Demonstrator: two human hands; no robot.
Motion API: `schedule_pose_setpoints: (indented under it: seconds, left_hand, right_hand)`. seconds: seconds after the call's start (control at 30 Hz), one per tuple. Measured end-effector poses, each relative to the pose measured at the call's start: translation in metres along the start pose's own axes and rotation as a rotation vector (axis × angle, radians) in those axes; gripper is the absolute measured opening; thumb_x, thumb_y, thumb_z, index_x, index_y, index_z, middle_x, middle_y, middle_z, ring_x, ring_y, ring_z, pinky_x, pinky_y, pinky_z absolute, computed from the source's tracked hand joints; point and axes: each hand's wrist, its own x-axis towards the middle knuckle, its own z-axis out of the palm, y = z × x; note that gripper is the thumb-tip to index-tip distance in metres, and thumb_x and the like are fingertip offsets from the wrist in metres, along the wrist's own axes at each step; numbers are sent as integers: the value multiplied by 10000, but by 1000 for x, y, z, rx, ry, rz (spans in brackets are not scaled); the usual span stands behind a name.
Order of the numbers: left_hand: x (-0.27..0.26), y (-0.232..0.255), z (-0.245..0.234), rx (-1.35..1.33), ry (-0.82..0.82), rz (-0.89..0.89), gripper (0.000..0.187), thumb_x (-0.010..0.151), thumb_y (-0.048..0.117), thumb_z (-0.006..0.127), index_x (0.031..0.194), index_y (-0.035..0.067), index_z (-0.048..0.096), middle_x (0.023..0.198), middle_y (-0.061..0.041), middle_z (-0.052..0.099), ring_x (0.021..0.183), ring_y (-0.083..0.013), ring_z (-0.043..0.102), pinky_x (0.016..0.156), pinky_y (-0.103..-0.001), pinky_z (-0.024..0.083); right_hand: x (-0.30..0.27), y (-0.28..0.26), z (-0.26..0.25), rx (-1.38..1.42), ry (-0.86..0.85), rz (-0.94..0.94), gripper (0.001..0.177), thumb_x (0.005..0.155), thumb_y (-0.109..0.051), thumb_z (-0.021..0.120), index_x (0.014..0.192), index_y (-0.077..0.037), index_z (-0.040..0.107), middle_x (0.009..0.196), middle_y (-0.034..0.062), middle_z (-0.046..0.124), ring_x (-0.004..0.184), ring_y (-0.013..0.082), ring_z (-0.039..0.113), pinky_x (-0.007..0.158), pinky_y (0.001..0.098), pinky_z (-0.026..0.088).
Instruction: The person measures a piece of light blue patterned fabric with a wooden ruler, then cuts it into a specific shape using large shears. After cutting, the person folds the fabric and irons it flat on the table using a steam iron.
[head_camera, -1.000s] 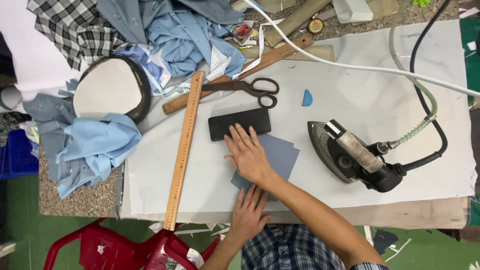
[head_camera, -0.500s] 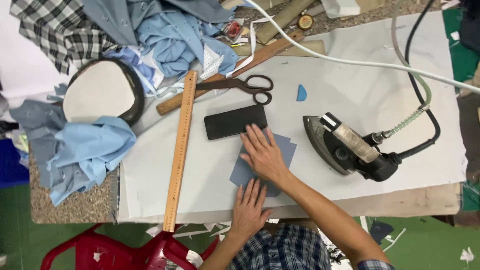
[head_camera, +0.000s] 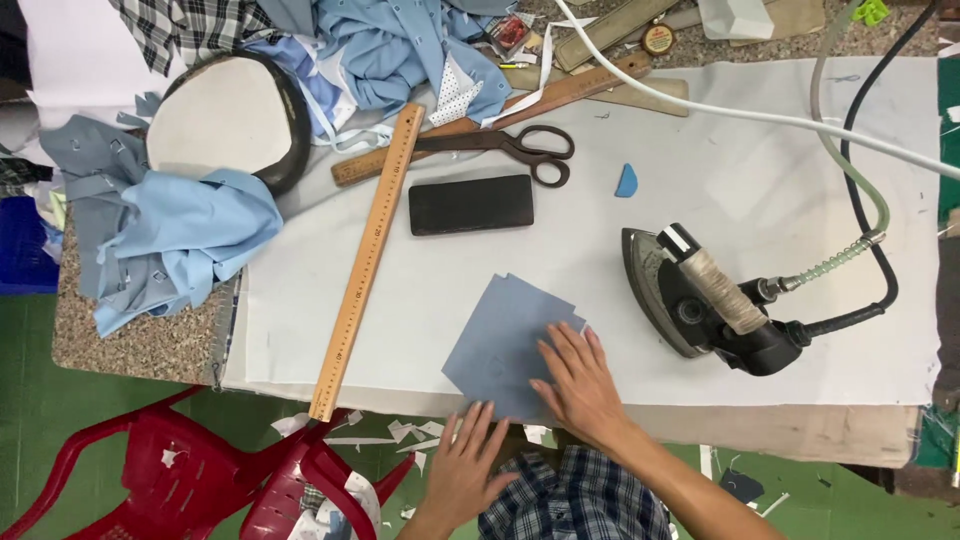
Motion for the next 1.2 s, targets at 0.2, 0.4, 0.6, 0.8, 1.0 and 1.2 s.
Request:
schedule_pose_setpoints:
  seconds: [0.2,0.4,0.6,0.8,1.0,1.2]
  left_hand:
    - [3,-123,-24,316,-11,574,478,965,192,686,1398,28,566,1486,-177,522,1437,-328,430,1226,-485,327]
    - [152,-134,-79,38,680,-16,157,961,45,767,1111,2,752,1159,-111,739,1105,-268,688,1021,-440,547]
    - [209,-38,-35,-116,487,62,224,920,138,759,1114,27,748,1196,-117,719,1245,-304,629,1137,-483,451]
    - [235,-45,-54,-31,197,120,484,817,205,758,1246,-15,709,1297,-186,660,1183,-324,566,970,-427,454]
    - [238,-61,-65,60,-92,166,166,907,180,740,1007,48,729,1044,-102,652,1133,-283,593,1083,-424,460]
    - [211,-72,-48,218,223,329,271,806,75,700,1069,27,750,1260,-163,656,1273,-326,565,1137,-492,411]
  right_hand:
    - [-53,19,-25,36,40,39,373,855,-181,740,1174,-7,657,1324,184,630,1242,328,581,1070,509,453]
    - [-18,46,-3,20,99,-117,237,906,-85,759,1113,13,695,1209,168,695,982,267,689,832,380,583]
    - [29,51,-17,-17,312,7,209,866,-68,764,1055,-10,696,1136,131,685,1047,304,669,900,425,546]
    - [31,53,-7,-30,299,173,268,871,-123,771,1095,6,703,1205,148,655,1142,326,602,972,447,489]
    - [43,51,-7,-55,227,218,380,840,-164,778,1145,48,699,1275,187,604,1204,355,547,1006,478,457]
    - [28,59,6,4,186,150,228,833,-82,744,1061,-85,749,1290,155,614,1248,341,558,1043,477,460]
